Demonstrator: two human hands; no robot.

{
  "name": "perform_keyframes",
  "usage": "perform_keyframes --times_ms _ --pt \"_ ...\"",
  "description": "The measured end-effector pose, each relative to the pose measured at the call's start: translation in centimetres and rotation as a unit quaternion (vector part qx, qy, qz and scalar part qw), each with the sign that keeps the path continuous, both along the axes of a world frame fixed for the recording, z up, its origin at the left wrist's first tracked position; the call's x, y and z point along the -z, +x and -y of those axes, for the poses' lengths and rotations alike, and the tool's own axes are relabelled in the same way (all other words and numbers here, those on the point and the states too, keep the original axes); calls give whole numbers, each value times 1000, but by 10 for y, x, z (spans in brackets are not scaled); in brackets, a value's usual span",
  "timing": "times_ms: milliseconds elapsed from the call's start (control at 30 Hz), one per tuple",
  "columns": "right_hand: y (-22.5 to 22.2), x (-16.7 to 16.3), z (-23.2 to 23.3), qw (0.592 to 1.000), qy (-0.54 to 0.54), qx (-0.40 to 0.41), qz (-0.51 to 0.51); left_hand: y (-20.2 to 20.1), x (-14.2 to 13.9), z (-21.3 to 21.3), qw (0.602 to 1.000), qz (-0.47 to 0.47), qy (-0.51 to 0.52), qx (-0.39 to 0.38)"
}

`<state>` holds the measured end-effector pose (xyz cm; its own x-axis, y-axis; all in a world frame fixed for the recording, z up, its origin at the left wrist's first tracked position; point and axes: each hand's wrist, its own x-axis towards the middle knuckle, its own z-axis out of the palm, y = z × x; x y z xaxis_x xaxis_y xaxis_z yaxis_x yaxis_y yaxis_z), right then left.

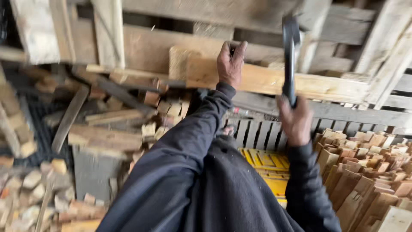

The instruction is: The person repeatedly picks up nails from a wooden box and hammers them into small wooden blocks placed on a workbench. The person uses a hammer to drive nails into the wood, then moves the blocks aside and repeats the process with new blocks.

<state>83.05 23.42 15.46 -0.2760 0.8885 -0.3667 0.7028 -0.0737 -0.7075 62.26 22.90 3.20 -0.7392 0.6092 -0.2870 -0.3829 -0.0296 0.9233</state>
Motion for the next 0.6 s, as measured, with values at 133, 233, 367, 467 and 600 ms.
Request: perform_keyframes --times_ms 133,233,367,467,600 --pt "-73 42 -92 973 152 -160 71 -57 18 80 998 -32 -49 3" --pt "-122 72 -147 946 183 -257 78 -114 30 131 960 -221 -166 -37" --pt "-153 66 -134 842 388 -366 80 -166 42 160 913 -335 -231 23" --pt "-138 43 -50 875 171 -452 25 -180 54 151 931 -308 -175 88" --pt "-105 68 38 817 182 -543 -60 -185 72 134 926 -173 -287 174"
